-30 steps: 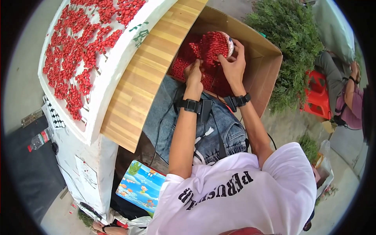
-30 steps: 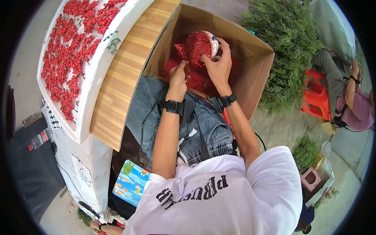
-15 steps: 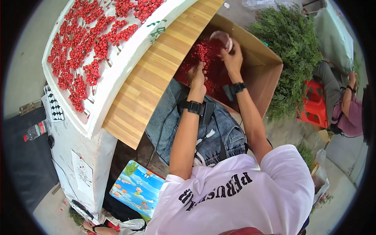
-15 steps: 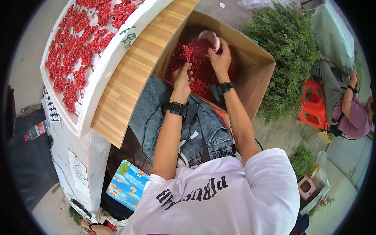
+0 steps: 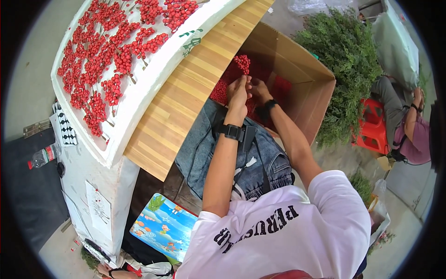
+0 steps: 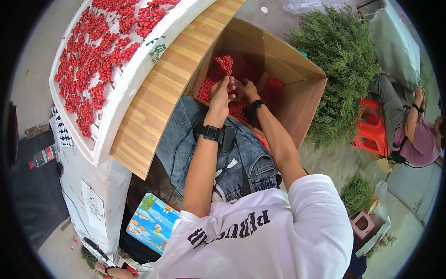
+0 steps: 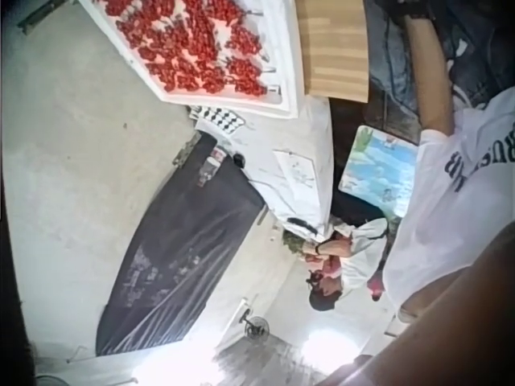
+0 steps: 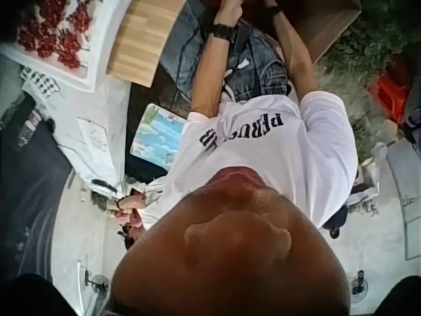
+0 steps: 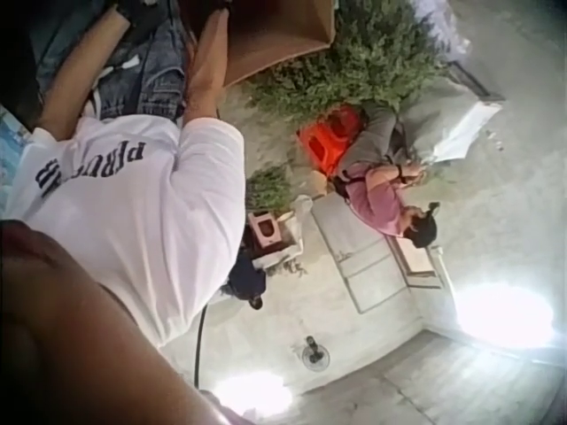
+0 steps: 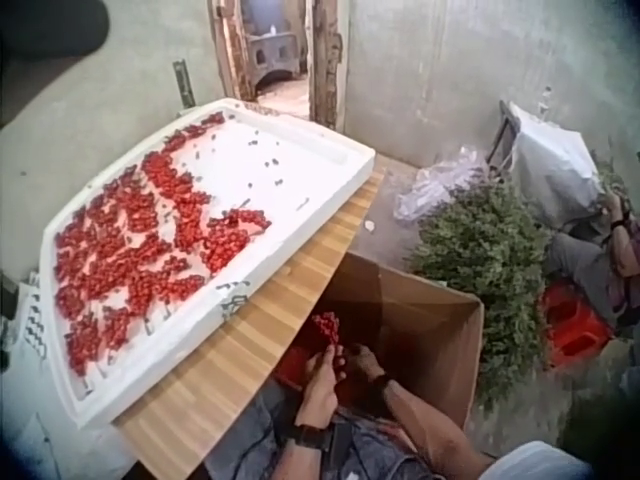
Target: The recorder is assembling small red berry clusters onto stems and placing them into a box.
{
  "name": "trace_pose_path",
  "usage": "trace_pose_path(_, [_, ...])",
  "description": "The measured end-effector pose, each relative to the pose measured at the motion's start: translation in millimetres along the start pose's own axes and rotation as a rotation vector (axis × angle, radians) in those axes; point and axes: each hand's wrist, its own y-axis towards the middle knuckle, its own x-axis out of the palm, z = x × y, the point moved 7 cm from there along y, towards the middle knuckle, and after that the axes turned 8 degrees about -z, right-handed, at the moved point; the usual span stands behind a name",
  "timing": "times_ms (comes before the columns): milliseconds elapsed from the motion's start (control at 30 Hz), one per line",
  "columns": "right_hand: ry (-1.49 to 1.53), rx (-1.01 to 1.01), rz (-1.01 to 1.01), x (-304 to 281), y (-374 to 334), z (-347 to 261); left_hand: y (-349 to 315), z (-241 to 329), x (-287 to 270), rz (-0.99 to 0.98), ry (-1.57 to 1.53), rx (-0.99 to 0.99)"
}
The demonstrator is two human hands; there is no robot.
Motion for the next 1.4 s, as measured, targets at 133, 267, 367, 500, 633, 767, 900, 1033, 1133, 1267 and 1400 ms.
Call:
trace_pose_path(133, [-0.481,-0.507,0.205,-14.4,-94.7,-132.7,-2.8,5.7,-9.6,-0.037,-0.022,0.042])
trace_pose_path(267, [-0.493,-0.314,0.172,-30.8,-185.2,-209.5,-10.7,9.4,7.1,-0.120,-0.031,0.079])
trace_pose_path(367, [-0.350,-0.544,0.307,-32.4,-222.6,-235.3,-15.2,8.2,13.8,-0.168,-0.045,0.076])
trace_pose_path(500, [-0.324,-0.682,0.352,-15.2,-252.5,-255.3,-24.1,6.8,12.3,-0.193,-0.110,0.068])
trace_pose_path(633, [-0.256,-0.597,0.355,-4.2,-255.1,-253.0,-31.1,8.7,8.8,-0.193,-0.220,0.092])
trace_pose_path(767, [-0.218,-0.538,0.302,8.3,-254.1,-246.8,-40.3,10.3,3.7,-0.205,-0.285,0.079])
trace_pose_path(900, [-0.250,-0.557,0.318,12.4,-262.3,-251.2,-57.1,17.1,6.8,-0.196,-0.279,0.075])
trace_pose_path(1033, [-0.427,-0.677,0.414,21.4,-270.7,-257.6,-59.2,19.8,0.3,-0.197,-0.214,0.084])
trace_pose_path(1133, [-0.549,-0.753,0.488,28.8,-275.9,-263.0,-56.8,19.7,1.5,-0.208,-0.223,0.119])
trace_pose_path(1267, [-0.676,-0.856,0.588,38.6,-279.3,-269.2,-55.2,20.7,-6.8,-0.177,-0.258,0.147])
trace_pose_path(1400, [-0.819,-0.980,0.699,43.8,-286.8,-276.6,-59.4,25.4,-6.5,-0.175,-0.221,0.136])
